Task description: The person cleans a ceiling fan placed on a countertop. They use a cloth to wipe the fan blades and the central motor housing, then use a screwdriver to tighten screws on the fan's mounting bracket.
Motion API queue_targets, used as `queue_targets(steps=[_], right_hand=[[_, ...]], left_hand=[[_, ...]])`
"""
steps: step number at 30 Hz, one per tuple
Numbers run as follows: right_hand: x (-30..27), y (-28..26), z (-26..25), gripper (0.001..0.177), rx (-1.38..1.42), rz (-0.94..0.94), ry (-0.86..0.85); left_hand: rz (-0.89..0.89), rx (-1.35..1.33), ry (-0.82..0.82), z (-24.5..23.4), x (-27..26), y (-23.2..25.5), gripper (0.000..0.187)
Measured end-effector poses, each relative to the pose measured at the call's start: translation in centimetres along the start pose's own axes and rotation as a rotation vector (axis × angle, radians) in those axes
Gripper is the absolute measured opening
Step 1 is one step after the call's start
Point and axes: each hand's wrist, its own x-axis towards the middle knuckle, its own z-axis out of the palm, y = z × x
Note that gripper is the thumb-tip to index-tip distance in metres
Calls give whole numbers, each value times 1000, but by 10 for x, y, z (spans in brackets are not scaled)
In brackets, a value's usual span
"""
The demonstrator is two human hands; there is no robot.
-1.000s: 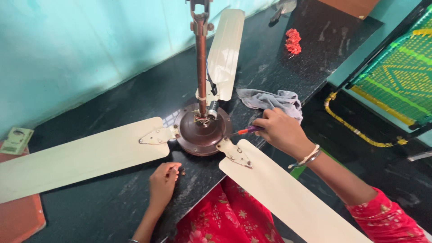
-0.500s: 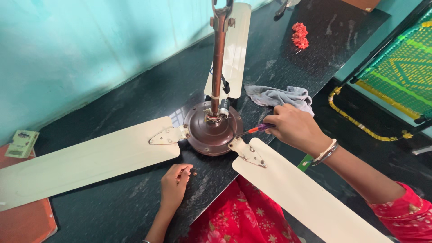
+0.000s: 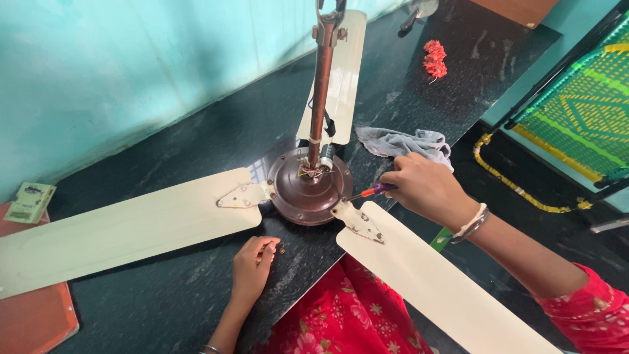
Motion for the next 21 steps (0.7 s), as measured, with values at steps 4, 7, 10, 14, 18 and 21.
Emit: queue_targets(steps=[4, 7, 10, 14, 18, 21], right_hand=[[8, 3, 6, 20, 18, -35, 14], [21, 3, 8, 22, 49, -94, 58], [29, -4, 9, 16, 26, -102, 110], [31, -5, 7, 14, 96, -135, 109], [19, -2, 7, 16, 119, -133, 103], [20, 1, 3, 14, 93, -152, 135]], left_hand=[[15, 22, -3, 1, -1, -4, 17], [3, 29, -2, 1, -2, -4, 17], [13, 4, 17, 4, 0, -5, 16], [42, -43, 17, 2, 1, -9, 16], [17, -3, 20, 5, -4, -13, 17], [14, 21, 24, 6, -1, -12, 16]])
